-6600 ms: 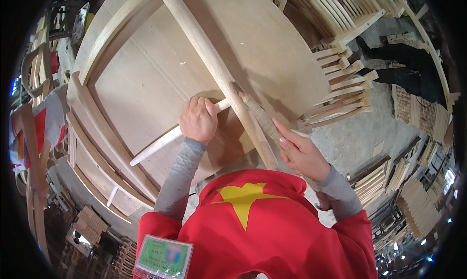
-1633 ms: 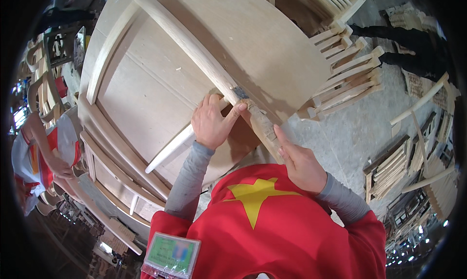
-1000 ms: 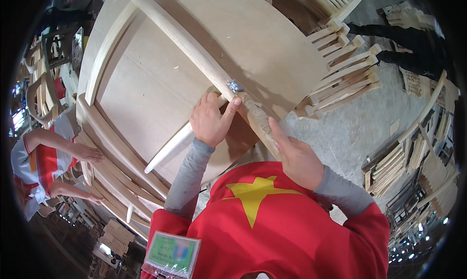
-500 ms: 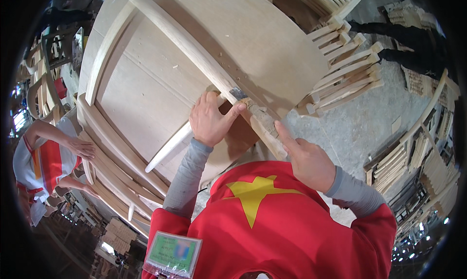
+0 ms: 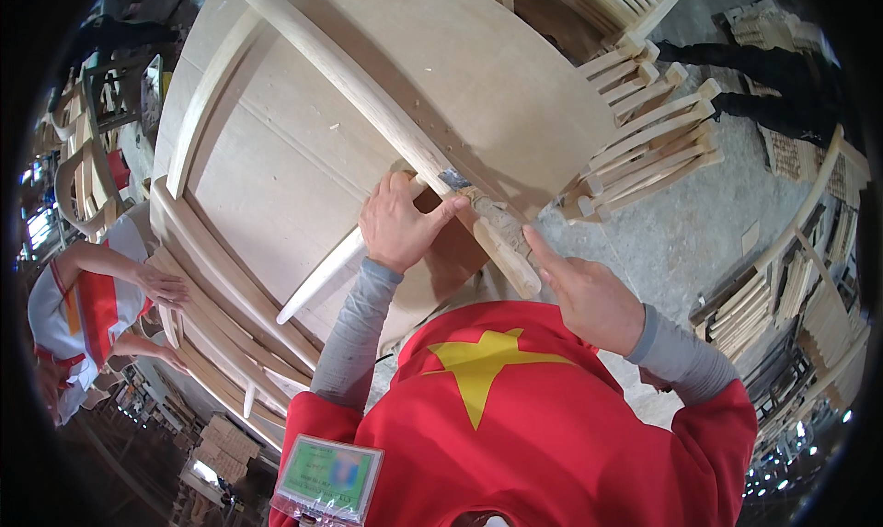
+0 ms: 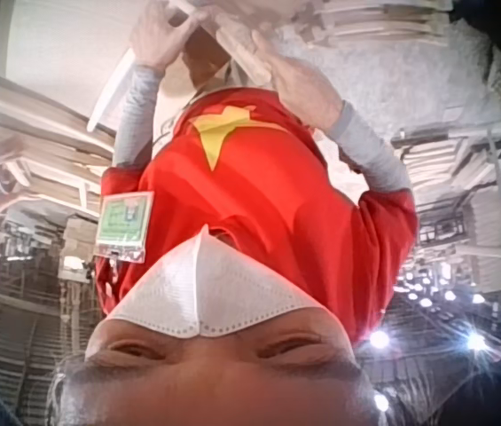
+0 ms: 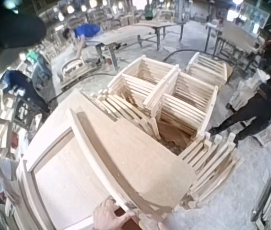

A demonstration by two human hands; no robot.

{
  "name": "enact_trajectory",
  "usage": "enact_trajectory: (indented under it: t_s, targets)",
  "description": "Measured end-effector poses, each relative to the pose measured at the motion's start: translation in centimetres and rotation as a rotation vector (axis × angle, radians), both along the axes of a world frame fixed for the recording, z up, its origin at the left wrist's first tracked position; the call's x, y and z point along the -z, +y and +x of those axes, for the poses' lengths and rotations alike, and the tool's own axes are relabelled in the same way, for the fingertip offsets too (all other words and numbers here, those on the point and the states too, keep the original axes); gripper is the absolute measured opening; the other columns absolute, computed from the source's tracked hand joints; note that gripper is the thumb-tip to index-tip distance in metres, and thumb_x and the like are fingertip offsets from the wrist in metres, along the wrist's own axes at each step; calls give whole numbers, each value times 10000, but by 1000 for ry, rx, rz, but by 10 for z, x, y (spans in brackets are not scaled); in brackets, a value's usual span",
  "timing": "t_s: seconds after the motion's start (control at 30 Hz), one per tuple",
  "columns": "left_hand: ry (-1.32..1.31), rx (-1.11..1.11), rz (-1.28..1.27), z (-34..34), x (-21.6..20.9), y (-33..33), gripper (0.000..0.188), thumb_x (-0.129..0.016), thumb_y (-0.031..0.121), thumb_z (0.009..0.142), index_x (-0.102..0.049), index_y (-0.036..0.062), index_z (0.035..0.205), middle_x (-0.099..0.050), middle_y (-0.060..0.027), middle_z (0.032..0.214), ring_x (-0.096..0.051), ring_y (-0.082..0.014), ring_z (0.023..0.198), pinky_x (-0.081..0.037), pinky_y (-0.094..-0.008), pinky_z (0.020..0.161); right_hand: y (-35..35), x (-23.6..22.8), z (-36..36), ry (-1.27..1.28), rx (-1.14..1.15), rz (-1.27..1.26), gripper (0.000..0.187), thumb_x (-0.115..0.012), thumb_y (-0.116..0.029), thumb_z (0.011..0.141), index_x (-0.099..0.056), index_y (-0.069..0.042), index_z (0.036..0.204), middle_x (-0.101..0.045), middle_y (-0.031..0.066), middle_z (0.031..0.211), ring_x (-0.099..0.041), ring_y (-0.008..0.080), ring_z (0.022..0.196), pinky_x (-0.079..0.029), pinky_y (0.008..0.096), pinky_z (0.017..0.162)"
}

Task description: The person wipes wooden chair frames with a white cloth, moving between stacks of chairs in a workshop. They lift and reposition chairs to access different surfaces, then place them back in stacks. The person also handles loose wooden slats and a chair seat, wiping them with the cloth.

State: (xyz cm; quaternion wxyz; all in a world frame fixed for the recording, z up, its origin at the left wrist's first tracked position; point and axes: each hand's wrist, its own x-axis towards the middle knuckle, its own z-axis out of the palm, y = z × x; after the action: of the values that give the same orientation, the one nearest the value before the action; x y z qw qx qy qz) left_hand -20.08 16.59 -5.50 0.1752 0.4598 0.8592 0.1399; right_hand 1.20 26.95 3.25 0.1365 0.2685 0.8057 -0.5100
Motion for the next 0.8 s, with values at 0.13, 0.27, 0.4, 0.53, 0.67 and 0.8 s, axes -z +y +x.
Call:
enact_trajectory:
  t_s: [0.13,0.27,0.4,0.53,0.67,0.8]
  targets:
    - [-22,-7,-55,-1,-1,5,648,-556,644,629,-549,15,789,-543,-126,803,-544,-295,762,-430,-392,661,0,-2,-2,-24,-19,79,587,-451,-27,750,-249,-48,1301,-526,196,637,-527,350,539,-427,426,483]
    - [-30,5,-57,4,-1,-4,609,-530,625,668,-550,25,773,-539,-127,796,-541,-299,745,-430,-399,639,-22,4,-1,-23,54,46,590,-448,-18,743,-252,-48,1299,-525,195,635,-526,357,557,-429,422,516]
    - [-49,-60,-93,-3,2,7,535,-513,561,727,-547,28,767,-538,-128,798,-535,-307,745,-425,-400,637,-21,23,-15,81,149,63,506,-426,-62,827,-256,-72,1304,-518,161,621,-527,306,550,-424,385,532]
    - [55,-42,54,9,2,-12,409,-517,437,777,-555,38,857,-531,-140,933,-504,-296,887,-374,-419,765,-28,46,-1,167,472,-202,477,-413,-121,857,-260,-78,1307,-518,145,616,-507,280,497,-415,333,497]
    - [194,141,298,6,-20,-4,365,-501,236,808,-479,64,1129,-474,-115,1146,-398,-310,1078,-250,-455,923,0,42,10,83,667,-294,443,-390,-153,885,-269,-82,1305,-468,83,578,-454,153,486,-393,267,498]
    - [422,621,-127,-2,-23,-10,379,-480,189,796,-472,116,1168,-387,33,1284,-324,-248,1199,-143,-485,1010,3,39,29,106,655,-355,447,-388,-162,889,-260,-81,1310,-449,53,559,-439,116,498,-394,252,512]
